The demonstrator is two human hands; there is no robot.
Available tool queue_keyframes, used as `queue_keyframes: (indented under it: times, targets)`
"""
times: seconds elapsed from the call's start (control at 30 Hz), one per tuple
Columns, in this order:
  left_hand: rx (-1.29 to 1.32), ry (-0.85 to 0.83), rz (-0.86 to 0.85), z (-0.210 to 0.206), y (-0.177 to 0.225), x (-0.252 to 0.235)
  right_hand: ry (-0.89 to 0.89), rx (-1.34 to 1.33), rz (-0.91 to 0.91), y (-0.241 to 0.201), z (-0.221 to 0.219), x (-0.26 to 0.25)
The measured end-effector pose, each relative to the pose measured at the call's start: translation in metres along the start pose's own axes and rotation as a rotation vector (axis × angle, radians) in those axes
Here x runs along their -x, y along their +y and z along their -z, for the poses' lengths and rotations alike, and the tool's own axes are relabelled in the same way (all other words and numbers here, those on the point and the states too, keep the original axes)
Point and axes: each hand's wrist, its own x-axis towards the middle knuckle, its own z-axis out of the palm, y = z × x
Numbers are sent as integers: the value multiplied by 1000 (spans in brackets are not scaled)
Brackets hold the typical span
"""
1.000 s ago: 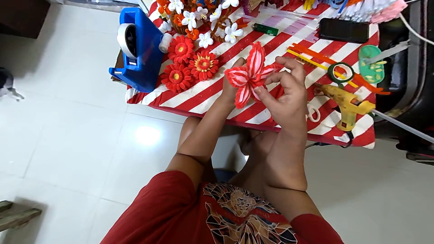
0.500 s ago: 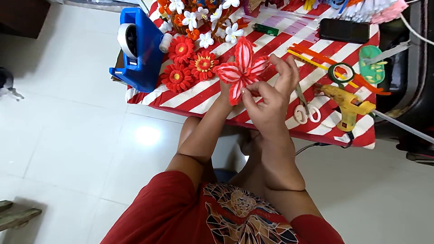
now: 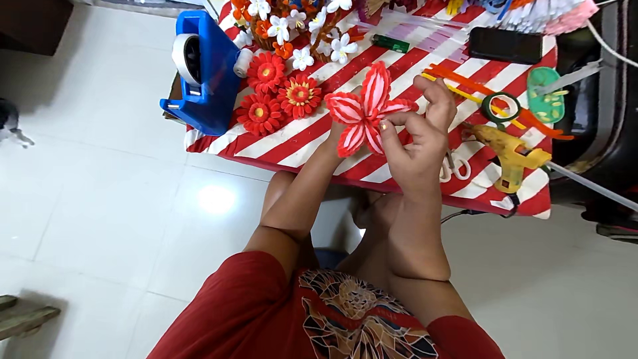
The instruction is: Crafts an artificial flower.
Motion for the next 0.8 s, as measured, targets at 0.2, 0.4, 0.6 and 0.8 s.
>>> queue_keyframes:
  times: [0.2,0.4,0.6,0.8]
  targets:
    - [295,97,303,-1,-3,-7,5,19,29,-1,5,1]
    - [334,65,256,-3,-2,-9,-44,6,110,-3,3,0]
    - [-104,117,7,-5,2,-11,-35,-14,238,-2,2,-1]
    - [138,113,40,-8,0,-11,-93,226,216,-4,-6,-1]
